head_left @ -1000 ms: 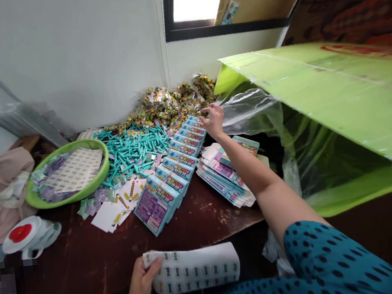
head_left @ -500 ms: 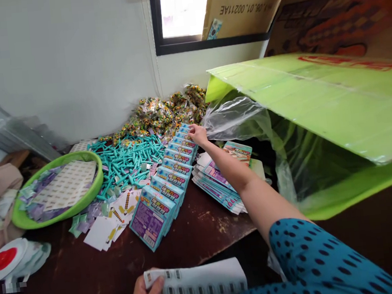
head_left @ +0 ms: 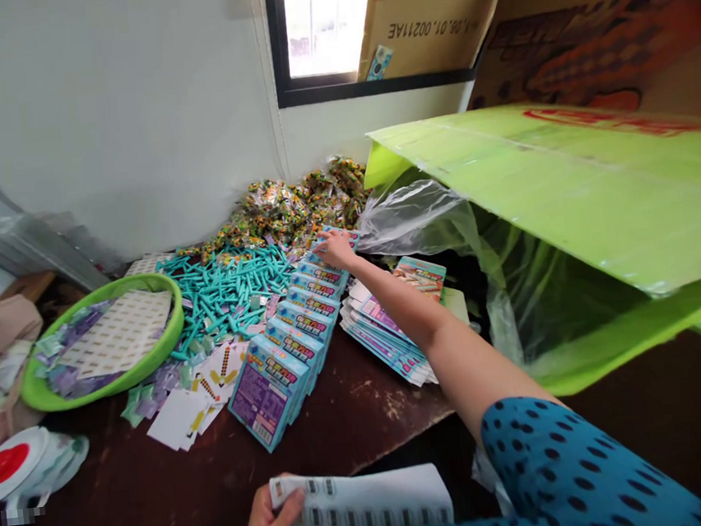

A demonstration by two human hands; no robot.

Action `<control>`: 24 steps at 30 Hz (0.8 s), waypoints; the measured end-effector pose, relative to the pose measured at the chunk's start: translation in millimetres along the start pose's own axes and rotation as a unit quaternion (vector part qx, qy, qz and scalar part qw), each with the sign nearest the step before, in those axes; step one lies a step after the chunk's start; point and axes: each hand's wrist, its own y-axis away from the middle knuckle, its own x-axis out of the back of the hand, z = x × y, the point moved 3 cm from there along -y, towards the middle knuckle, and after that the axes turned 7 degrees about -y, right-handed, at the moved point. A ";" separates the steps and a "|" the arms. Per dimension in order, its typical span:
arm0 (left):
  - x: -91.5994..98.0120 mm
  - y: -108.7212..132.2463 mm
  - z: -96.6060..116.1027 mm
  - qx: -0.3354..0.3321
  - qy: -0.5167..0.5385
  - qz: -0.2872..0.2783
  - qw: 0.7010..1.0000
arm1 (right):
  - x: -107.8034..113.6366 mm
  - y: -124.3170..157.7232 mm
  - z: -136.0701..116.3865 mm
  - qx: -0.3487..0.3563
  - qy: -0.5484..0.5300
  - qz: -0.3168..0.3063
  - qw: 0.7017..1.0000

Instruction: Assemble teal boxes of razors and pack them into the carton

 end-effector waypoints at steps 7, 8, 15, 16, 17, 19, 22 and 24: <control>2.6 -6.9 0.7 0.013 -0.015 -0.052 0.998 | 82.3 77.1 -15.2 -0.007 -0.246 0.172 0.954; 0.8 -8.2 4.5 0.013 -0.020 -0.067 0.997 | 87.2 110.7 -27.0 0.031 -0.294 0.143 0.945; -46.7 2.2 62.4 -0.087 -0.053 -0.168 0.981 | 58.1 363.1 -99.4 0.066 -0.370 -0.179 0.909; -55.2 1.2 64.5 -0.098 -0.049 -0.181 0.977 | 52.0 383.0 -98.5 0.027 -0.379 -0.179 0.908; -63.0 0.1 63.4 -0.098 -0.040 -0.188 0.976 | 45.6 398.4 -95.4 -0.015 -0.393 -0.171 0.904; -76.5 0.6 56.1 -0.090 0.003 -0.182 0.979 | 34.3 419.3 -87.0 -0.085 -0.423 -0.142 0.891; -92.9 11.8 45.8 -0.086 0.042 -0.166 0.981 | 30.2 431.8 -79.8 -0.106 -0.428 -0.088 0.893; -100.5 21.3 43.8 -0.096 0.034 -0.166 0.981 | 35.1 431.8 -81.7 -0.075 -0.406 -0.060 0.909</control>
